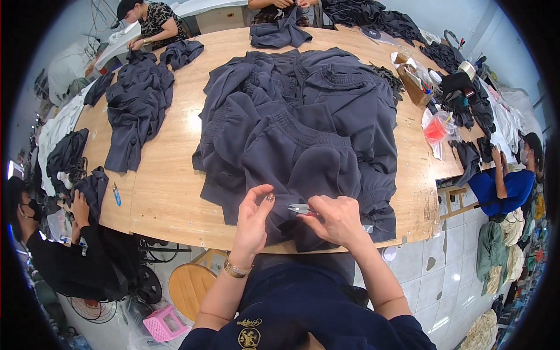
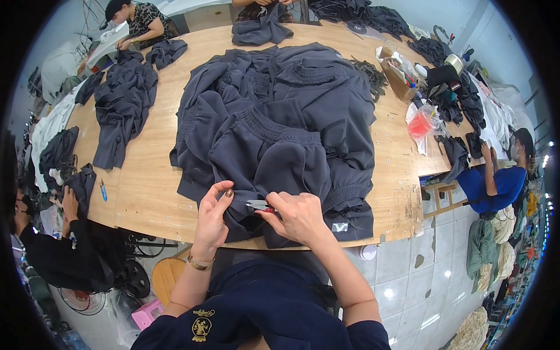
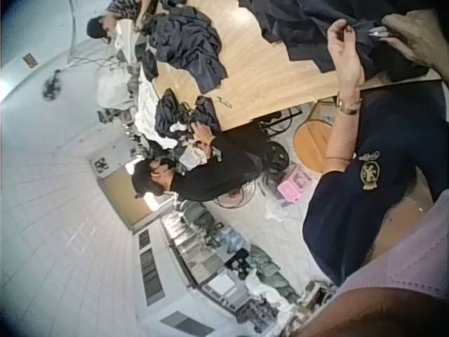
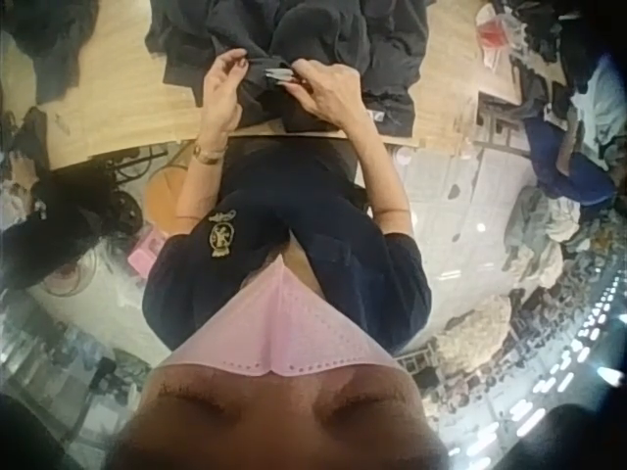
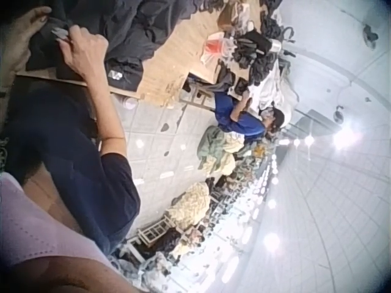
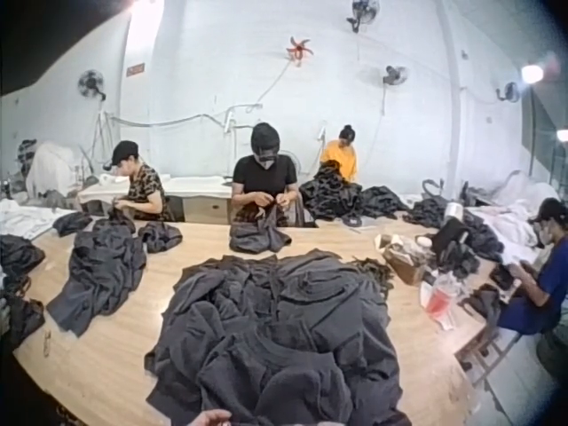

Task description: Trimming loose threads from a pair of grey athletic shorts using thread snips.

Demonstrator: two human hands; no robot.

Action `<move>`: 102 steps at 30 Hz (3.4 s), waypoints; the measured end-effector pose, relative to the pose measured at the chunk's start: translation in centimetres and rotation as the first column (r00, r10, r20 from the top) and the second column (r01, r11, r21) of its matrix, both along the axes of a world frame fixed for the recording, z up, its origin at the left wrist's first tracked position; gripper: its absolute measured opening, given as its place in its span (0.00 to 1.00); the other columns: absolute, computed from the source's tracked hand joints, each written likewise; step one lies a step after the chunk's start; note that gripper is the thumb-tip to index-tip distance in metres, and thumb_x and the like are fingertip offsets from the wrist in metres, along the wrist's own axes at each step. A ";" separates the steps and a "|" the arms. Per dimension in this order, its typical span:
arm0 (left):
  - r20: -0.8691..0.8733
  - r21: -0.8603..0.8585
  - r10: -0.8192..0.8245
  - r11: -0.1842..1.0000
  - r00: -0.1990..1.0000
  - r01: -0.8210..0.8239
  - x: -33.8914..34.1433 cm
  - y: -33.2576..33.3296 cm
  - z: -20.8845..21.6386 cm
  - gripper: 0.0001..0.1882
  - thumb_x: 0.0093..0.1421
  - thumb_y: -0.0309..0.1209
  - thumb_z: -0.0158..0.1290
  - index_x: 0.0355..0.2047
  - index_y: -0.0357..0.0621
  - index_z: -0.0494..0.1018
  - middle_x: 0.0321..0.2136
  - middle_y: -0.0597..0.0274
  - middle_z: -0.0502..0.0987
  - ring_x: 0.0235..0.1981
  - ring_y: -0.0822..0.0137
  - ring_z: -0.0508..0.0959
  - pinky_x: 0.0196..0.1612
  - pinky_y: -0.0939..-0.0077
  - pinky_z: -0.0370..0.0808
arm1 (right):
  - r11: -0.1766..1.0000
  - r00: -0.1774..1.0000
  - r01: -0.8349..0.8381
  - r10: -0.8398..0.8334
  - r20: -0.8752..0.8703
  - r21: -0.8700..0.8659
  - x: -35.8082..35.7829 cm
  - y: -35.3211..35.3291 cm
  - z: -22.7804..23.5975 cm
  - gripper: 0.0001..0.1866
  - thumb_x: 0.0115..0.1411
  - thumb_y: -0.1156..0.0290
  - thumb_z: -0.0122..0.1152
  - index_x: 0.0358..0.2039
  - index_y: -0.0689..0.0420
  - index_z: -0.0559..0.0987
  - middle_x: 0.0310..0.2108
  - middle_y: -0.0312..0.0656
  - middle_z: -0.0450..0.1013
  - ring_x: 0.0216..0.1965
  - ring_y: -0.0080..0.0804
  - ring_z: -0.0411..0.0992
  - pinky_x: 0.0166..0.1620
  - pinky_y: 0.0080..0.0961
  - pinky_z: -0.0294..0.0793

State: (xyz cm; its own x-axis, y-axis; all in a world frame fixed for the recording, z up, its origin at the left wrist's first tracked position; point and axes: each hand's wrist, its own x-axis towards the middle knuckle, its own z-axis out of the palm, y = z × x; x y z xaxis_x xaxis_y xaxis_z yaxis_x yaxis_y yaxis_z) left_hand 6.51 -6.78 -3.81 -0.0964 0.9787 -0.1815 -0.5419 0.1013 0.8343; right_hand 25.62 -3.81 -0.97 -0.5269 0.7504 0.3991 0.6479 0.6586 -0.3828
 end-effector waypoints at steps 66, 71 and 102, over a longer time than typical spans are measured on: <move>-0.318 0.112 -0.116 0.981 0.941 0.159 0.4 0.1 2.3 0.21 0.53 0.17 0.58 0.46 0.37 0.65 0.33 0.61 0.78 0.35 0.77 0.77 0.39 0.85 0.73 | 0.580 0.586 -0.454 -0.378 -0.717 -0.676 -1.5 -0.1 -2.3 0.06 0.58 0.72 0.61 0.30 0.57 0.72 0.21 0.23 0.62 0.21 0.08 0.54 0.24 0.09 0.52; -0.306 0.113 -0.167 0.971 0.937 0.209 0.1 0.3 2.7 0.23 0.53 0.16 0.55 0.49 0.38 0.63 0.31 0.61 0.78 0.34 0.77 0.77 0.40 0.85 0.72 | 0.642 0.600 -0.401 -0.354 -0.717 -0.653 -1.2 0.1 -2.5 0.06 0.58 0.73 0.61 0.31 0.58 0.73 0.22 0.23 0.64 0.22 0.07 0.55 0.25 0.09 0.53; -0.087 -0.111 -0.171 0.981 0.981 0.161 -7.5 -1.2 -1.0 0.08 0.64 0.28 0.48 0.42 0.41 0.71 0.35 0.66 0.76 0.35 0.76 0.76 0.40 0.81 0.74 | 0.816 0.619 -0.022 -0.443 -0.649 -0.578 -0.8 0.2 -4.8 0.04 0.59 0.75 0.58 0.31 0.60 0.71 0.26 0.28 0.65 0.27 0.11 0.59 0.30 0.10 0.59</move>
State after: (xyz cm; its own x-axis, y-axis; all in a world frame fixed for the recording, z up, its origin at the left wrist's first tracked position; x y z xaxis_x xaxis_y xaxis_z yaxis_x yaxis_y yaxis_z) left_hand -1.01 -7.93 -4.84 0.0442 0.9591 -0.2795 -0.4288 0.2709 0.8618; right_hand 24.81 -3.56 -5.75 -0.0292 0.9939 0.1063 0.0857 0.1084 -0.9904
